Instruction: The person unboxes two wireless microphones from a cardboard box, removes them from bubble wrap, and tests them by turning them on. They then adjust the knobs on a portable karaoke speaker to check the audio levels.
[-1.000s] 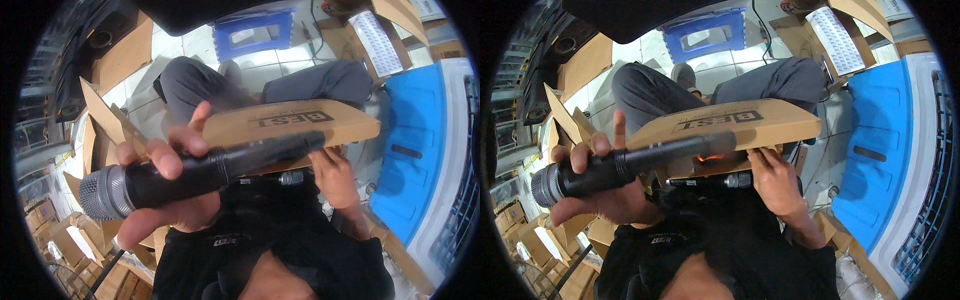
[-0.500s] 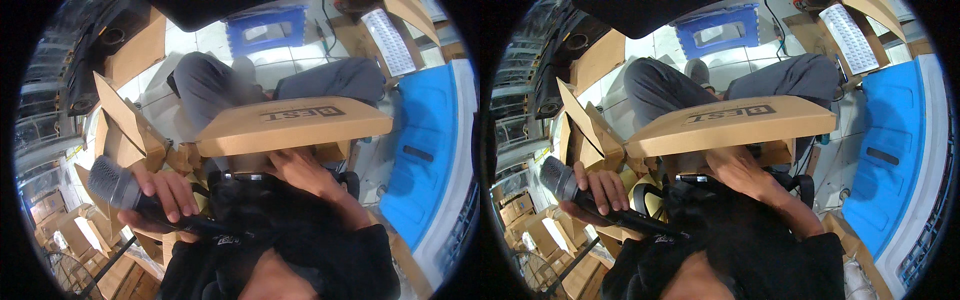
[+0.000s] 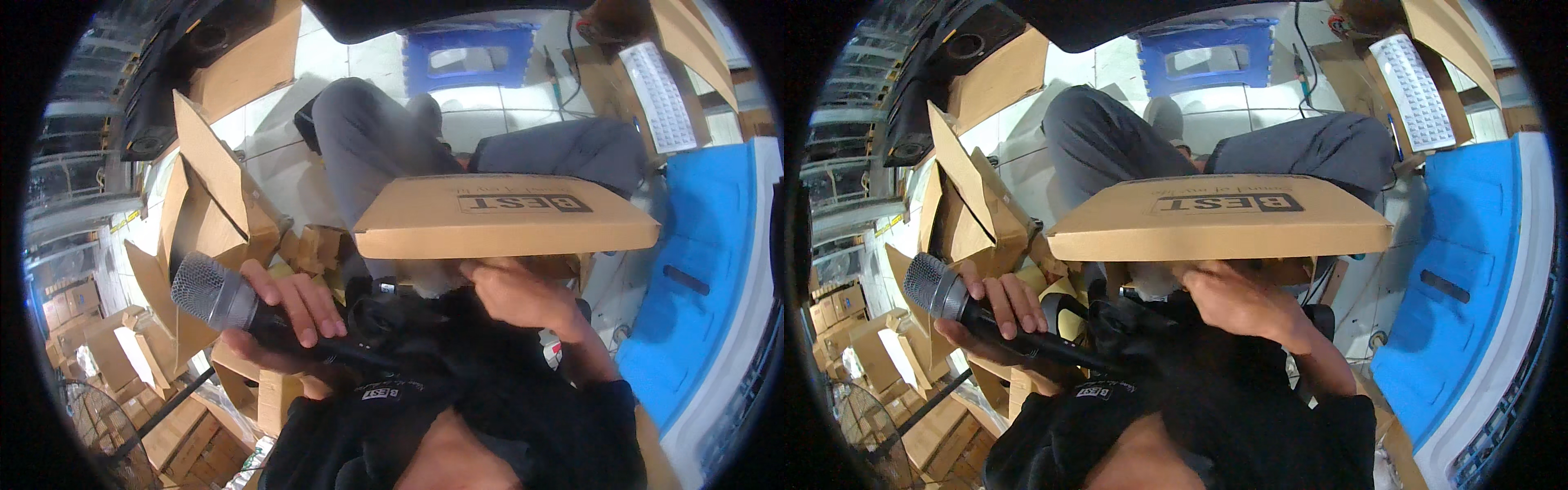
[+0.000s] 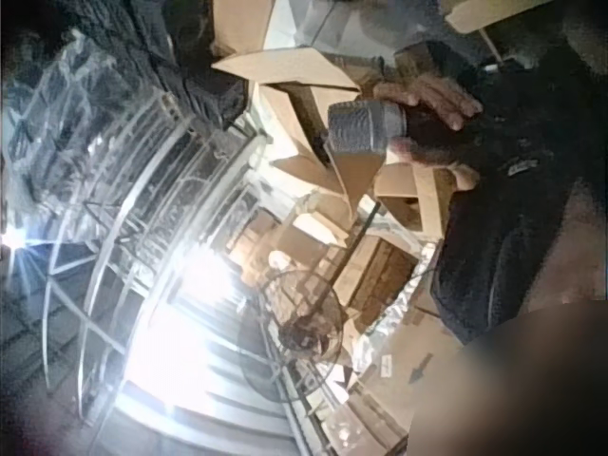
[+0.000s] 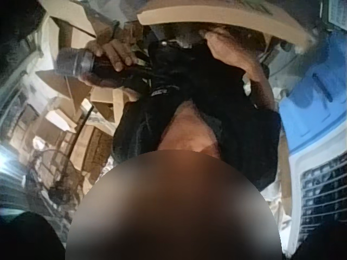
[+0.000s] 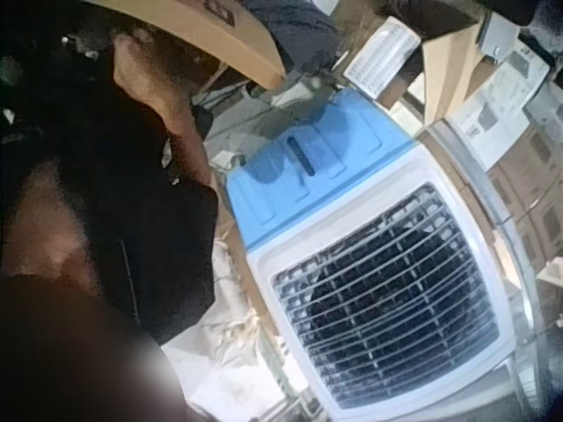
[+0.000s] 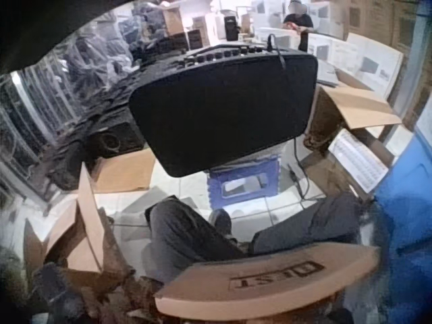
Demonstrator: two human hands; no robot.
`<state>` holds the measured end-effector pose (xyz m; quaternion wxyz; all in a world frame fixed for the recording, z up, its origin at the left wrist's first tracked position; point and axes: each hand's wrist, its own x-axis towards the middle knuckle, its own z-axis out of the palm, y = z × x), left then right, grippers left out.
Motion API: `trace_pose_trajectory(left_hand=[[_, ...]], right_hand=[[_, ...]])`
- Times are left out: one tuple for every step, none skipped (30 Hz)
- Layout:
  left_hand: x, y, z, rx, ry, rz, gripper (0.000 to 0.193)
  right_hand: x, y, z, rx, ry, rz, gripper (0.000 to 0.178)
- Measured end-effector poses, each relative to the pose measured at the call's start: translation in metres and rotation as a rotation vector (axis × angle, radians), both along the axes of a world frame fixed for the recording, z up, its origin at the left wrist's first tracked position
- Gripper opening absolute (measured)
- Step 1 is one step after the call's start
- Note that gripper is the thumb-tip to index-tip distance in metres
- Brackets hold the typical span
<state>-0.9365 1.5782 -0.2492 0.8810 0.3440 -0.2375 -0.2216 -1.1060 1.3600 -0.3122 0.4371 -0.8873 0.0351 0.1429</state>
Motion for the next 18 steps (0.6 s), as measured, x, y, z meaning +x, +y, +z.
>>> trace_pose_trajectory(left_hand=[[-0.003,-0.002,0.001,-0.027,0.011,0.023,0.058],[-0.004,-0.003,0.003,0.027,0.045,0.094,0.061],[-0.007,-0.004,0.004,0.059,0.090,0.175,0.064],[-0.008,-0.004,0.006,0.089,0.134,0.259,0.067],[-0.009,-0.004,0.006,0.200,0.228,0.362,0.073],[-0.007,-0.001,0.008,0.238,0.312,0.384,0.074],[-0.006,0.001,0.009,0.291,0.415,0.383,0.070],[-0.004,0.004,0.010,0.281,0.528,0.365,0.066],[-0.001,0.005,0.008,0.382,0.532,0.384,0.058],[0.002,0.007,0.005,0.398,0.540,0.375,0.050],[0.002,0.007,0.003,0.419,0.599,0.392,0.040],[0.004,0.008,-0.001,0.462,0.637,0.413,0.039],[0.004,0.009,-0.002,0.433,0.597,0.375,0.038],[0.004,0.010,-0.005,0.413,0.576,0.331,0.039],[0.004,0.011,-0.006,0.386,0.557,0.307,0.039],[0.005,0.012,-0.006,0.365,0.549,0.285,0.039],[0.005,0.012,-0.007,0.351,0.552,0.273,0.039],[0.005,0.012,-0.008,0.366,0.519,0.267,0.039]], right_hand=[[0.006,0.000,-0.001,-0.121,0.015,-0.009,0.035],[0.013,0.002,-0.003,-0.238,-0.041,-0.042,0.034],[0.020,0.004,-0.005,-0.354,-0.108,-0.083,0.033],[0.028,0.009,-0.009,-0.407,-0.133,-0.090,0.033],[0.037,0.016,-0.013,-0.457,-0.168,-0.099,0.033],[0.043,0.021,-0.017,-0.475,-0.135,-0.091,0.033],[0.042,0.025,-0.020,-0.447,-0.294,-0.114,0.034],[0.038,0.028,-0.021,-0.386,-0.381,-0.123,0.035],[0.040,0.030,-0.025,-0.322,-0.472,-0.150,0.036],[0.038,0.031,-0.029,-0.337,-0.418,-0.110,0.038],[0.041,0.032,-0.034,-0.354,-0.365,-0.089,0.040],[0.039,0.031,-0.036,-0.371,-0.386,-0.070,0.041],[0.039,0.031,-0.038,-0.351,-0.409,-0.069,0.044],[0.037,0.030,-0.038,-0.401,-0.457,-0.036,0.044],[0.034,0.030,-0.036,-0.450,-0.498,-0.018,0.044],[0.031,0.030,-0.033,-0.482,-0.470,-0.028,0.043],[0.028,0.030,-0.029,-0.513,-0.440,-0.037,0.043],[0.023,0.029,-0.023,-0.524,-0.338,-0.075,0.041]])
